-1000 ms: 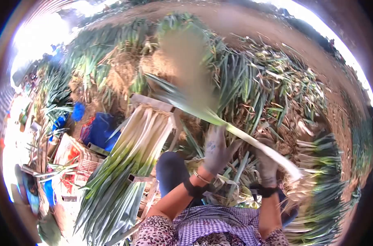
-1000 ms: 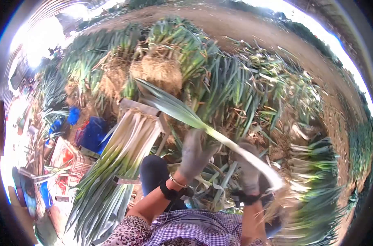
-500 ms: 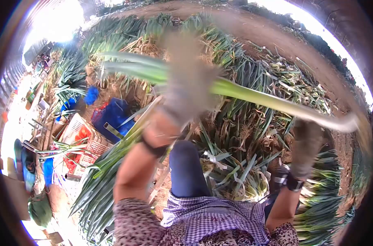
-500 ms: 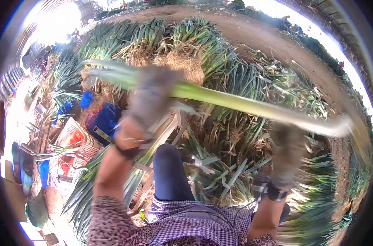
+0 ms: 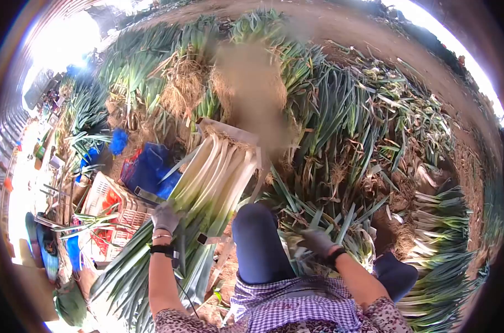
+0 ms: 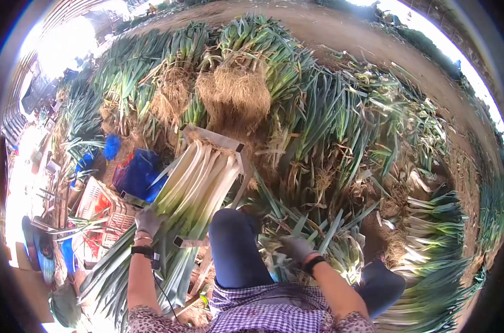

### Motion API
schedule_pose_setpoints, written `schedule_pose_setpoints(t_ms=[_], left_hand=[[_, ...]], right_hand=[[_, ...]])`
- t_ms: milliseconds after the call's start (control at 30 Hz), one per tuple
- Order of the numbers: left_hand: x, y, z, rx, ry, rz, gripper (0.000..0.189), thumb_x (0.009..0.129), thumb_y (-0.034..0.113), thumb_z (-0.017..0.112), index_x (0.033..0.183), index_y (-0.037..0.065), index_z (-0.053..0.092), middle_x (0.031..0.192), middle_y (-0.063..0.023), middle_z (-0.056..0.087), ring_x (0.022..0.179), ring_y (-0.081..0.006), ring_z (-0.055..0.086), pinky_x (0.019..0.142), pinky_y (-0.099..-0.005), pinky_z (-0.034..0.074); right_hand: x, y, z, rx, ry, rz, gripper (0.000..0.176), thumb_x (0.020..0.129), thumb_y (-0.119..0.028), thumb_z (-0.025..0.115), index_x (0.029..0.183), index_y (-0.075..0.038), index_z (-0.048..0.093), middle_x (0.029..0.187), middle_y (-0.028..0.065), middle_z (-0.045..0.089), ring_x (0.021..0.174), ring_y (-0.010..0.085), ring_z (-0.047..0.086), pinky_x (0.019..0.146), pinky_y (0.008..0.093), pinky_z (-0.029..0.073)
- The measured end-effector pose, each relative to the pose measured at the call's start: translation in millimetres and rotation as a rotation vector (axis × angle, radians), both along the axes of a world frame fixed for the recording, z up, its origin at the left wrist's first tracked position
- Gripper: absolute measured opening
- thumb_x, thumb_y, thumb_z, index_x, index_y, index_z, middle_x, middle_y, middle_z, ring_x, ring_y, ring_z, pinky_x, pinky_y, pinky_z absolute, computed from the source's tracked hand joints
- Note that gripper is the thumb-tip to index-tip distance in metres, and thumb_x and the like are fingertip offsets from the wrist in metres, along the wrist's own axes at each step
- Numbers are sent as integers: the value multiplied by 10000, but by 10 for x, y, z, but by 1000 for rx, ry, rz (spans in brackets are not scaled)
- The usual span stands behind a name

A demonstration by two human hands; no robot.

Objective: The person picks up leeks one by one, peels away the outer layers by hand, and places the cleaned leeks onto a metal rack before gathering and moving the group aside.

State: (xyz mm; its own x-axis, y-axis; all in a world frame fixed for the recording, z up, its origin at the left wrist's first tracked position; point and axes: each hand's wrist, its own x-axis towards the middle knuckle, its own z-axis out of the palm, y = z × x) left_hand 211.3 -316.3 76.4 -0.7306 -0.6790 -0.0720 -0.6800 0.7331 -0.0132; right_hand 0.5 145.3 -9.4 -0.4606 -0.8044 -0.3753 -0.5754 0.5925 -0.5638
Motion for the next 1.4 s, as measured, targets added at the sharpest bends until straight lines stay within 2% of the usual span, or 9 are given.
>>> schedule_pose_setpoints(t_ms=[333,533,633,767,833,867,1067,1300,1400], left_hand=[[921,-226,1936,-120,410,-85,477,652,111,801,1109,102,668,902,-151,683,826,-311,646,751,-424,491],[2174,184,3776,-607,140,17,694,610,72,811,1270,71,599,1036,-155,679,962,-287,625,892,-417,477],[2091,610,4078,-456,146,271,694,623,110,820,1276,72,587,1135,-133,659,1031,-298,606,938,-433,470],[1837,573,3072,-463,87,-65,461,759,176,721,1193,75,603,1071,-115,627,921,-286,618,836,-408,493],[1785,-250,1665,-342,113,-569,409,844,312,681,1171,84,589,988,-92,621,875,-260,638,710,-388,527],[1112,531,1312,-264,-85,92,444,866,391,644,1188,89,598,1077,-110,639,903,-275,649,718,-395,536],[18,642,-784,34,96,-230,291,793,275,644,1018,102,582,955,-148,676,904,-297,672,751,-415,535],[-750,481,-170,391,-295,-259,571,775,324,648,1310,163,531,1073,-208,670,1013,-366,640,876,-451,495],[-996,569,-299,487,39,-250,578,796,298,631,1346,165,514,1063,-218,668,1004,-374,640,877,-451,492]], right_hand=[[-493,463,-351,283,14,-137,490,761,-473,680,1083,-104,681,991,190,690,944,362,655,834,428,508],[-418,15,-294,528,-37,-10,513,763,-386,639,1172,-75,644,1100,195,672,1040,361,639,890,442,497],[-376,44,-321,428,-18,-75,539,728,-387,659,1141,-42,646,1126,203,658,1052,366,626,900,445,492],[-260,181,-242,341,42,-150,550,748,-402,662,1185,-70,623,1072,200,677,1031,362,639,891,443,492],[-239,322,-337,287,-89,-191,504,778,-403,649,1169,-86,633,1122,192,661,1075,353,620,908,469,474],[-248,381,-418,259,-154,-212,482,793,-404,642,1161,-93,638,1147,188,653,1097,349,610,916,482,465],[-235,487,-276,142,-213,-269,458,802,-419,651,1079,-54,645,1079,201,665,1045,360,623,884,428,486],[-644,-564,-80,-28,79,-178,438,809,-289,652,1169,-45,600,1157,225,614,1078,394,587,929,438,471],[-735,-1524,345,-371,162,-7,442,810,-215,621,1214,-43,576,1237,217,576,1145,380,555,971,424,447]])
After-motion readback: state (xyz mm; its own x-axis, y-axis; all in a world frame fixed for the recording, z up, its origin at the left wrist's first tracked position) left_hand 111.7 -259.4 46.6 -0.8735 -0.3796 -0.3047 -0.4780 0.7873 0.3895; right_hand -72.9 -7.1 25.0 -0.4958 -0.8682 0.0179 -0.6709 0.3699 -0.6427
